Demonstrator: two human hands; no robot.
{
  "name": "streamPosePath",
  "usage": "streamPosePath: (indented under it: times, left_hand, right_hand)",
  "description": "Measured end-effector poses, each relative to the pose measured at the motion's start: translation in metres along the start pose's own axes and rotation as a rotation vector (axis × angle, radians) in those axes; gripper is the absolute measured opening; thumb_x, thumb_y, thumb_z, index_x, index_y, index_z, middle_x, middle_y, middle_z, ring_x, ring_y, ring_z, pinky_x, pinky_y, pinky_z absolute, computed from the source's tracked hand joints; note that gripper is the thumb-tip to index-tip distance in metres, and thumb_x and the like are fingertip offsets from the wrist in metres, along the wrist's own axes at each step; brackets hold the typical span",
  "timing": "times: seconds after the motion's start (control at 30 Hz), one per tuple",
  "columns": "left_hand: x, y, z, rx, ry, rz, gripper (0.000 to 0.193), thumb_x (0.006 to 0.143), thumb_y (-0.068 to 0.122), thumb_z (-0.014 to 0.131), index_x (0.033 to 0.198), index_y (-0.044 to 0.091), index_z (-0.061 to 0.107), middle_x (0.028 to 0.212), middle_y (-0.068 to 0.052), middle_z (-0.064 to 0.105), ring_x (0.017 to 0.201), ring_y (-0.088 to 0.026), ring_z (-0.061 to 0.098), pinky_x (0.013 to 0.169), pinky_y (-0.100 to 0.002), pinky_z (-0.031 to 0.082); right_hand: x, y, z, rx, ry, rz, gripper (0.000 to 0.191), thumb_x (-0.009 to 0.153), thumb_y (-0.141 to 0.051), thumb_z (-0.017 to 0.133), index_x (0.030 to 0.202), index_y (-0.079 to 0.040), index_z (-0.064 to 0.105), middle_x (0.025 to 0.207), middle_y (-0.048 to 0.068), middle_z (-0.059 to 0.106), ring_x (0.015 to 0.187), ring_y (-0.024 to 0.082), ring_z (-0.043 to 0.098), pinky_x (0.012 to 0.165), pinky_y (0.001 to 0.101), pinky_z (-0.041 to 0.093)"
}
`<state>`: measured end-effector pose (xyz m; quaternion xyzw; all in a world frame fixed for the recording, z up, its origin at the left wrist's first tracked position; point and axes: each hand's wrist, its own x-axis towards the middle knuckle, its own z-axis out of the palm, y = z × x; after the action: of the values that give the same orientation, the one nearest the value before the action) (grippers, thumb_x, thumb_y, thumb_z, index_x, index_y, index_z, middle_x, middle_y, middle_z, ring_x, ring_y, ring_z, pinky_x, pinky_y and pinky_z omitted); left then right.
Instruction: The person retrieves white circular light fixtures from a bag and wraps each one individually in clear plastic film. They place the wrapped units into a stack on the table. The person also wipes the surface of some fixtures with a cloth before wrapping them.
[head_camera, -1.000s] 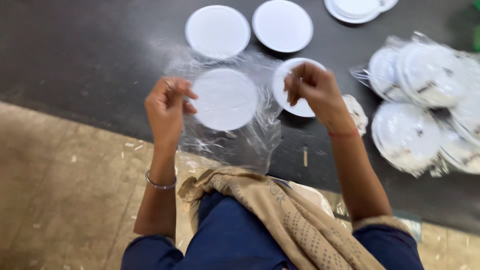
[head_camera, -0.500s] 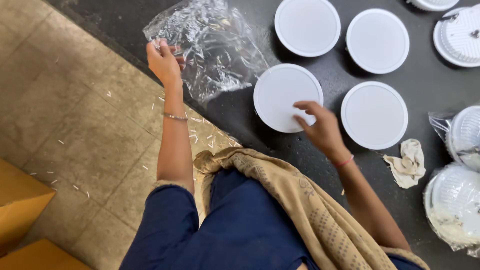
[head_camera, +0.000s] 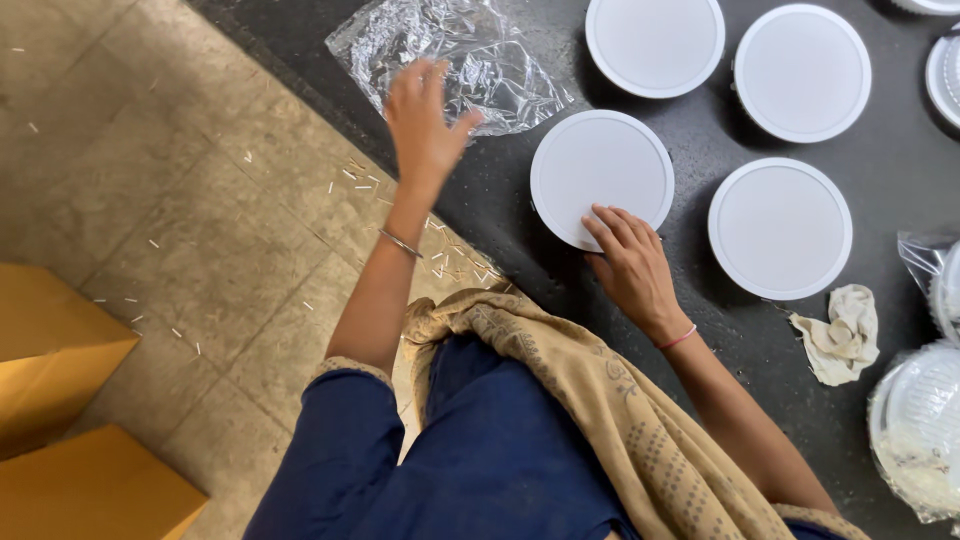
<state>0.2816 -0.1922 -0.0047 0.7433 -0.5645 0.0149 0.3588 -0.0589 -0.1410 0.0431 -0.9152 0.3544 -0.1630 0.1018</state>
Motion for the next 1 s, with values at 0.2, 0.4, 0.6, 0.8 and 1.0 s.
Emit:
streamPosePath:
  times: [0.2, 0.4, 0.6, 0.8, 1.0]
  left_hand:
    - [-0.032, -0.002, 0.036, 0.115, -0.058, 0.155, 0.06, 0.077, 0.024, 0.087, 0.131, 0.01, 0.064, 0.148, -0.008, 0.048, 0.143, -0.032, 0.039, 0.118, -0.052, 0.03]
    - [-0.01, -0.064, -0.011, 0.127, 0.197, 0.143, 0.018, 0.09, 0.013, 0.075, 0.08, 0.027, 0.078, 0.152, 0.006, 0.055, 0.153, -0.031, 0.032, 0.125, -0.059, 0.013]
    - [0.039, -0.117, -0.101, 0.344, 0.459, -0.16, 0.012, 0.086, 0.01, 0.073, 0.08, 0.021, 0.072, 0.162, -0.015, 0.043, 0.151, -0.041, 0.028, 0.124, -0.06, 0.014]
    - [0.066, -0.057, -0.029, 0.08, -0.148, -0.44, 0.063, 0.095, 0.056, 0.067, 0.139, 0.012, 0.054, 0.147, -0.02, 0.052, 0.135, -0.042, 0.051, 0.114, -0.06, 0.035]
    - [0.057, -0.02, -0.002, 0.332, 0.087, -0.271, 0.096, 0.076, 0.053, 0.079, 0.147, 0.003, 0.037, 0.153, -0.036, 0.026, 0.139, -0.056, 0.03, 0.113, -0.066, 0.017]
  right_hand:
    - [0.003, 0.004, -0.001, 0.044, 0.015, -0.004, 0.053, 0.082, -0.012, 0.076, 0.133, -0.009, 0.061, 0.144, 0.01, 0.058, 0.133, 0.033, 0.052, 0.108, 0.0469, 0.042]
    - [0.005, -0.005, -0.006, 0.099, 0.055, -0.012, 0.043, 0.087, -0.012, 0.075, 0.128, -0.009, 0.063, 0.142, 0.01, 0.059, 0.132, 0.034, 0.054, 0.107, 0.0468, 0.044]
    - [0.004, -0.01, -0.015, 0.121, 0.089, 0.032, 0.038, 0.088, -0.011, 0.073, 0.125, -0.009, 0.065, 0.139, 0.01, 0.061, 0.127, 0.033, 0.057, 0.105, 0.0458, 0.045]
    - [0.014, -0.014, -0.012, 0.139, 0.073, 0.024, 0.037, 0.089, -0.012, 0.074, 0.125, -0.011, 0.066, 0.139, 0.009, 0.062, 0.126, 0.032, 0.058, 0.105, 0.0452, 0.046]
    - [0.004, -0.016, -0.004, 0.071, 0.083, 0.062, 0.044, 0.086, -0.015, 0.076, 0.128, -0.009, 0.064, 0.14, 0.01, 0.06, 0.129, 0.033, 0.055, 0.106, 0.0459, 0.043]
